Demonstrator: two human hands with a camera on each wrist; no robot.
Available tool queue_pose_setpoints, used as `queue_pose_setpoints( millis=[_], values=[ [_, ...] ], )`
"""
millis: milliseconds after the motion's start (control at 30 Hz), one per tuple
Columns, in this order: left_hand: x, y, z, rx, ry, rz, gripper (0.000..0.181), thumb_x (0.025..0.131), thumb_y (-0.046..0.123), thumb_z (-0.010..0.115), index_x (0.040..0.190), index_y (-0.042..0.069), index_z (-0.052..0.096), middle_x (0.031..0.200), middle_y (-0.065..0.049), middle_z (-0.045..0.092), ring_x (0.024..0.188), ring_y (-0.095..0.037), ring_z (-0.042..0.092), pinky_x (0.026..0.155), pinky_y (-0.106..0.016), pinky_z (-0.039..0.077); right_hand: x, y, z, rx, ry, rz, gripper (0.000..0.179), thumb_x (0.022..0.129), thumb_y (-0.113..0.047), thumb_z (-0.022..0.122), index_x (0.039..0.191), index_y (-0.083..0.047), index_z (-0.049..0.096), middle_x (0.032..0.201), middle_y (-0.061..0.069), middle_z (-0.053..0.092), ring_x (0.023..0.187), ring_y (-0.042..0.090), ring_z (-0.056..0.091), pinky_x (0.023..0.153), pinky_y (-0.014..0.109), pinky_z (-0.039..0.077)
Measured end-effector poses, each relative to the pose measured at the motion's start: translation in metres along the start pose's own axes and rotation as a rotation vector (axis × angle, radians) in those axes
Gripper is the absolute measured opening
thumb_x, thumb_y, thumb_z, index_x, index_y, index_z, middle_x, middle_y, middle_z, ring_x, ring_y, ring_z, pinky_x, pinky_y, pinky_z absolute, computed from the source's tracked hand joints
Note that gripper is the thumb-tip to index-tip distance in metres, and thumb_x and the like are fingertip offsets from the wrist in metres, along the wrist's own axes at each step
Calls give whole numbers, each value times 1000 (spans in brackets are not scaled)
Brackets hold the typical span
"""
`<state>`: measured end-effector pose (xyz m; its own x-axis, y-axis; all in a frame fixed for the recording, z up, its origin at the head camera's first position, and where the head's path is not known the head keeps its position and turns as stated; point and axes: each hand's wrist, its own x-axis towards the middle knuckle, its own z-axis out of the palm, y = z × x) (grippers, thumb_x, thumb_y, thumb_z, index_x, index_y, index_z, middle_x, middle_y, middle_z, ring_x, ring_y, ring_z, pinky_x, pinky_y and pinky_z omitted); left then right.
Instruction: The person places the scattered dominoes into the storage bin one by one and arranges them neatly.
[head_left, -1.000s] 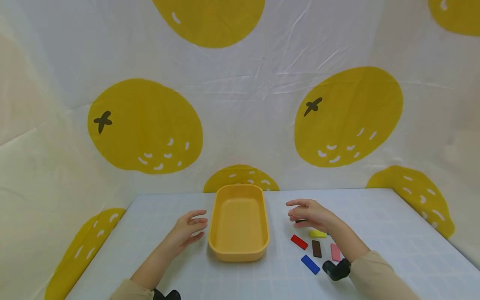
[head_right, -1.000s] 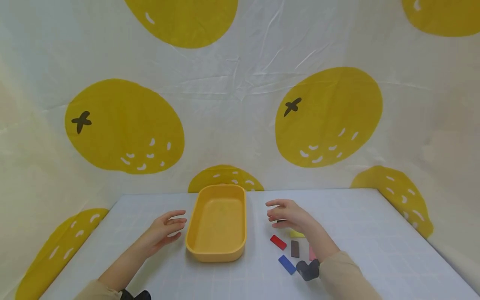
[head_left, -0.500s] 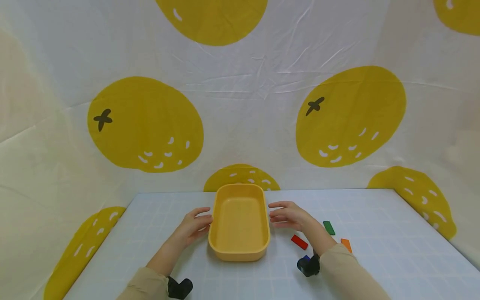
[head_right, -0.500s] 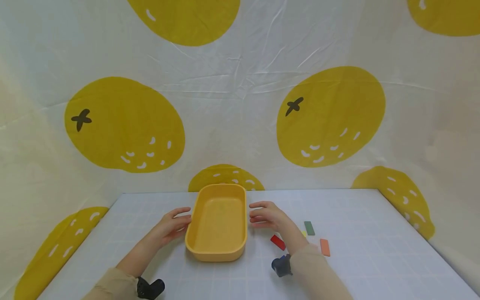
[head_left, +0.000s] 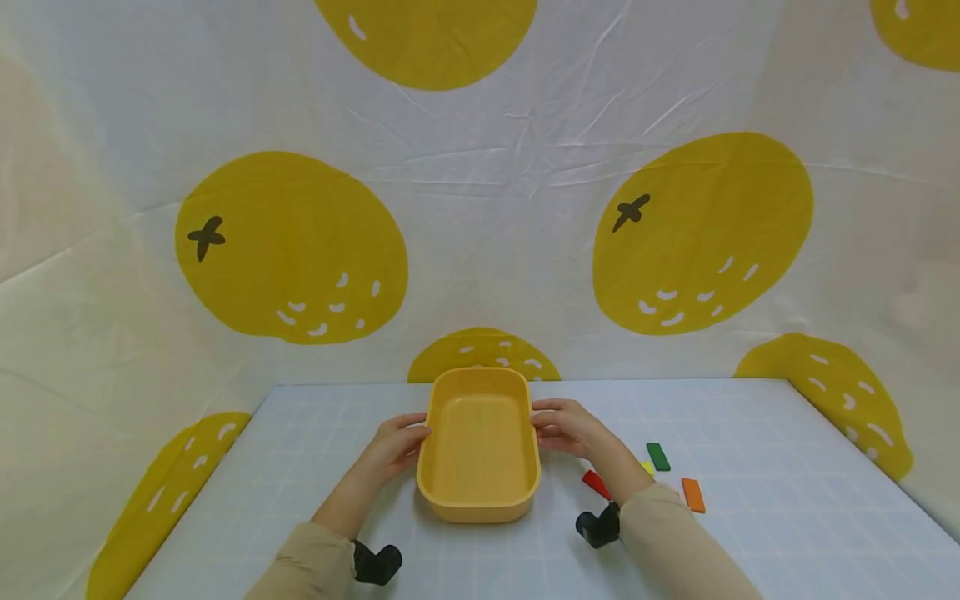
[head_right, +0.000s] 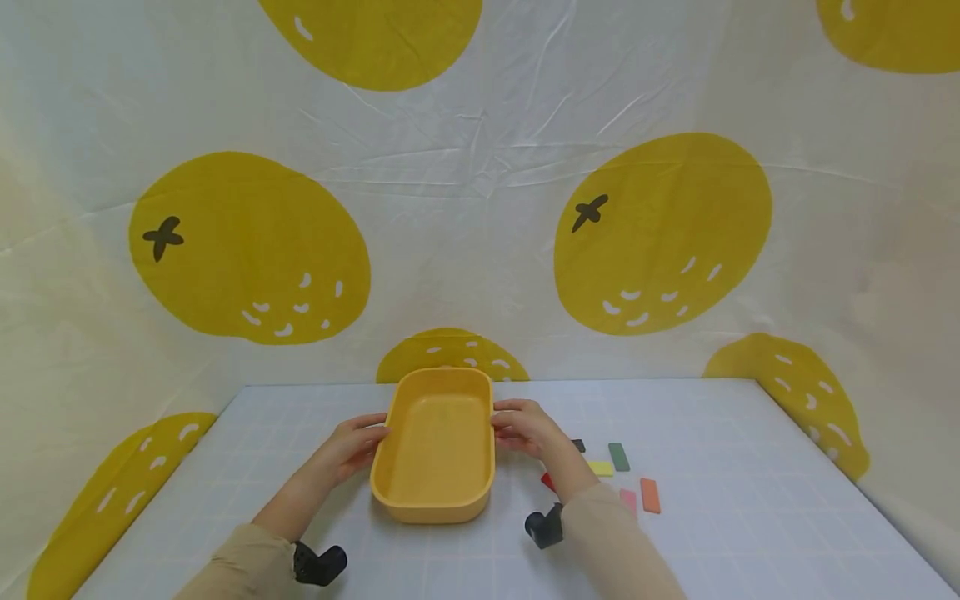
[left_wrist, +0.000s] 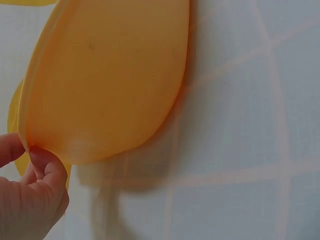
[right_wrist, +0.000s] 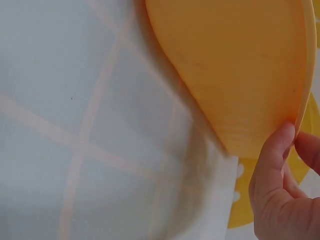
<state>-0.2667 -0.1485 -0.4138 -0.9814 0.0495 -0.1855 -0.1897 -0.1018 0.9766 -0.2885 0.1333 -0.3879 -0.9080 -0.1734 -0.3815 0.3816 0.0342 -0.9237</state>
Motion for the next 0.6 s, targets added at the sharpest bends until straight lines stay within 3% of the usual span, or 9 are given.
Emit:
queue_pose_setpoints(
  millis=[100,267,500,600],
  values=[
    [1,2,5,-28,45,-37,44,90,1,55,129,-15,42,78,-1,62,66,-6,55,59,-20,50,1,0,3,16,4,-11,44,89,-2,57,131,5,45,78,8,61,62,15,59,63,26,54],
    [5,2,5,-76,66,-73,41,91,1,53,128,-13,44,80,-1,59,66,-7,53,58,-17,47,2,0,5,2,11,-12,45,89,-1,57,132,4,45,80,8,60,62,15,57,63,26,53],
    [11,-1,8,-179,83,-70,39,92,-3,49,128,-14,43,83,-4,57,73,-12,52,63,-19,47,5,1,3,5,25,15,44,89,-3,57,131,0,47,83,10,58,62,16,56,63,25,53],
    [12,-2,8,-183,85,-65,39,91,-3,49,128,-14,43,86,-6,56,74,-12,52,64,-20,48,6,2,3,9,27,18,43,89,-4,57,131,-2,47,85,10,58,62,16,56,63,25,53]
  ],
)
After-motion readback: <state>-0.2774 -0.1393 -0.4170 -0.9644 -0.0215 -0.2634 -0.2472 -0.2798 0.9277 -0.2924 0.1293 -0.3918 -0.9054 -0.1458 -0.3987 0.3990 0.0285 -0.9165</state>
